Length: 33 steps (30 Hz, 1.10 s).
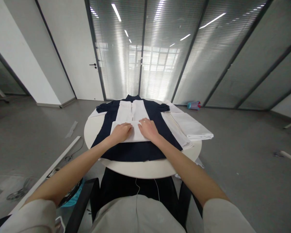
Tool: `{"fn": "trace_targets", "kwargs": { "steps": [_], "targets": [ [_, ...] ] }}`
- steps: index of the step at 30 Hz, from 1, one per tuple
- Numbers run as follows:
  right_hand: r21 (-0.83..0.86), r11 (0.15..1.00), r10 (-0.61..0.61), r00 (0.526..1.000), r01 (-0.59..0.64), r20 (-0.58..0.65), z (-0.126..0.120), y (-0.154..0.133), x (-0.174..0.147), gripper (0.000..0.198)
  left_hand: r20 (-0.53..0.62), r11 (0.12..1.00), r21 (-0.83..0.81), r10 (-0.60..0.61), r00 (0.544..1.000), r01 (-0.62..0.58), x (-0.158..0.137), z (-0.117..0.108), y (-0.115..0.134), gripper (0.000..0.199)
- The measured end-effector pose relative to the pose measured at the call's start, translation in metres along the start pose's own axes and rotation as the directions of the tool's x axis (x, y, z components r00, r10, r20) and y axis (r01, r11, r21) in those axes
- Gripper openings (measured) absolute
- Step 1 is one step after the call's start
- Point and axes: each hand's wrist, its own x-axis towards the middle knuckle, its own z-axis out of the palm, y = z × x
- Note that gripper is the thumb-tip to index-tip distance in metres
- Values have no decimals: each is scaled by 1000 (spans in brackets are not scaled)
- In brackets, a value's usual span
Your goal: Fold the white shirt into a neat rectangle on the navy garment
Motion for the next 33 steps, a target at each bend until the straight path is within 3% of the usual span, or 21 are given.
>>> {"fn": "trace_targets", "kwargs": {
  "steps": [3, 6, 10, 17, 23, 26, 29, 31, 33],
  "targets": [
    [86, 993, -86, 994, 81, 64, 28, -18, 5, 55, 24, 996, 81, 43, 999, -45, 3, 22, 3, 39],
    [116, 990, -93, 986, 78, 137, 44, -21, -1, 64, -6, 992, 125, -8, 1000, 9, -3, 33, -2, 47],
    [103, 995, -42, 976, 20, 215, 42, -4, -12, 78, 53, 990, 124, -77, 996, 70, -8, 32, -17, 59],
    [69, 982, 144, 931, -177, 335, 36, 35, -27, 92, 280, 985, -43, -146, 949, 165, -5, 27, -47, 84],
    [51, 985, 139, 938, -163, 318, 32, 53, -32, 94, 256, 985, -68, -136, 957, 158, -6, 27, -49, 81],
    [47, 995, 73, 965, -87, 252, 33, 58, -30, 93, 190, 991, -77, -90, 978, 106, -10, 26, -52, 75],
    [55, 998, 11, 963, -26, 270, 37, 65, -30, 90, 231, 993, -105, -30, 973, 55, -13, 25, -63, 74],
    [15, 998, 51, 962, -57, 269, 37, 71, -23, 87, 276, 989, -143, -7, 961, 48, -11, 24, -75, 72],
    [-38, 991, 137, 966, -131, 218, 35, 79, -4, 79, 237, 979, -191, -27, 971, 74, 0, 23, -92, 67]
  ]
}}
